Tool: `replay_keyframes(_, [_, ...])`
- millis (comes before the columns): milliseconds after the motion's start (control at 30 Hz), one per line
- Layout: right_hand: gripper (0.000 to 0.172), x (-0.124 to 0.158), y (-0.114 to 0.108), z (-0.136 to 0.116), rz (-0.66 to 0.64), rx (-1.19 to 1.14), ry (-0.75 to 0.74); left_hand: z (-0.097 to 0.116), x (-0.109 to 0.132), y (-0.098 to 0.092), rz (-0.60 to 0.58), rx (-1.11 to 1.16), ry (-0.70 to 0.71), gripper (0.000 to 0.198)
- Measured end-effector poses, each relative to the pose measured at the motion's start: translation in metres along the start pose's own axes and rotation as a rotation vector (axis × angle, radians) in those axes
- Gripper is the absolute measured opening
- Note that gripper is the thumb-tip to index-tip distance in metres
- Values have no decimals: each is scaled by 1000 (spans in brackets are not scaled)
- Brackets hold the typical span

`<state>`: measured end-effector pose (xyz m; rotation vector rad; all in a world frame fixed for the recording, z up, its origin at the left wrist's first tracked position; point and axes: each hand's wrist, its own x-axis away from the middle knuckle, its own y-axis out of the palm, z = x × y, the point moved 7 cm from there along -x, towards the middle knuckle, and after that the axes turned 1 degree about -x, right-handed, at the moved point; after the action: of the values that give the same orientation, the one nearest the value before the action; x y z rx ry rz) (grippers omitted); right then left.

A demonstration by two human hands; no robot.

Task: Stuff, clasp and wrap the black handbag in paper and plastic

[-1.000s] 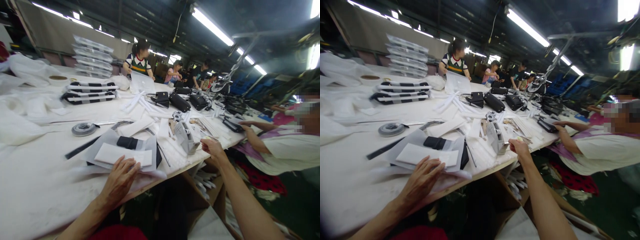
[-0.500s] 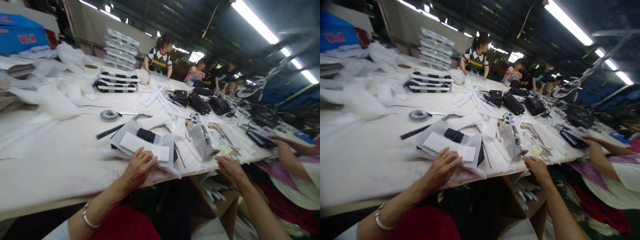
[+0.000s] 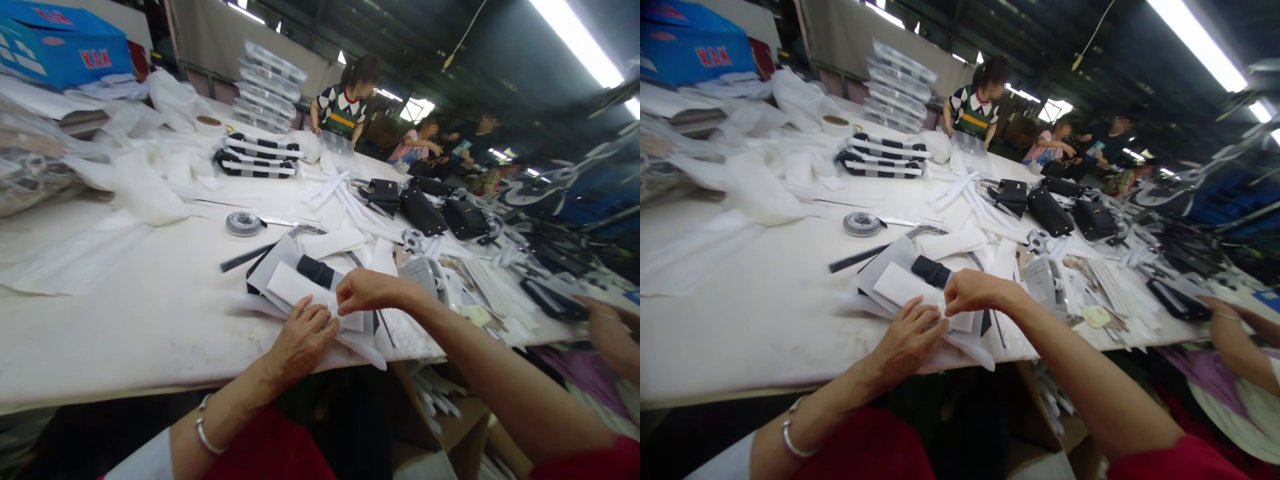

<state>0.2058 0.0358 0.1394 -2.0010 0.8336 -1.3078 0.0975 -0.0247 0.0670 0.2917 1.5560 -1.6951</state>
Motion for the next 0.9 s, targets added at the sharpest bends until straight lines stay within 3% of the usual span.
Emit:
replay_keyframes(233, [19, -43, 4, -11, -126, 519, 75, 0, 0, -2, 26, 31, -8, 25])
replay_keyframes(400, [41, -58, 6, -9, -121, 716, 57, -1, 0, 0, 22, 40, -18, 25])
replay_keyframes(500, [52, -65, -3, 14, -85, 663, 121, -1, 1, 1, 17, 37, -12, 24])
replay_keyframes(700, [34, -43, -38, 60, 209, 527, 344, -2, 1, 2, 15, 16, -19, 24])
replay_keyframes(800, [26, -20, -26, 57, 309, 448, 340, -1, 2, 2, 15, 15, -14, 24])
replay_keyframes(900, [17, -6, -1, 44, 371, 262, 226, -1, 2, 1, 3, 5, -12, 25])
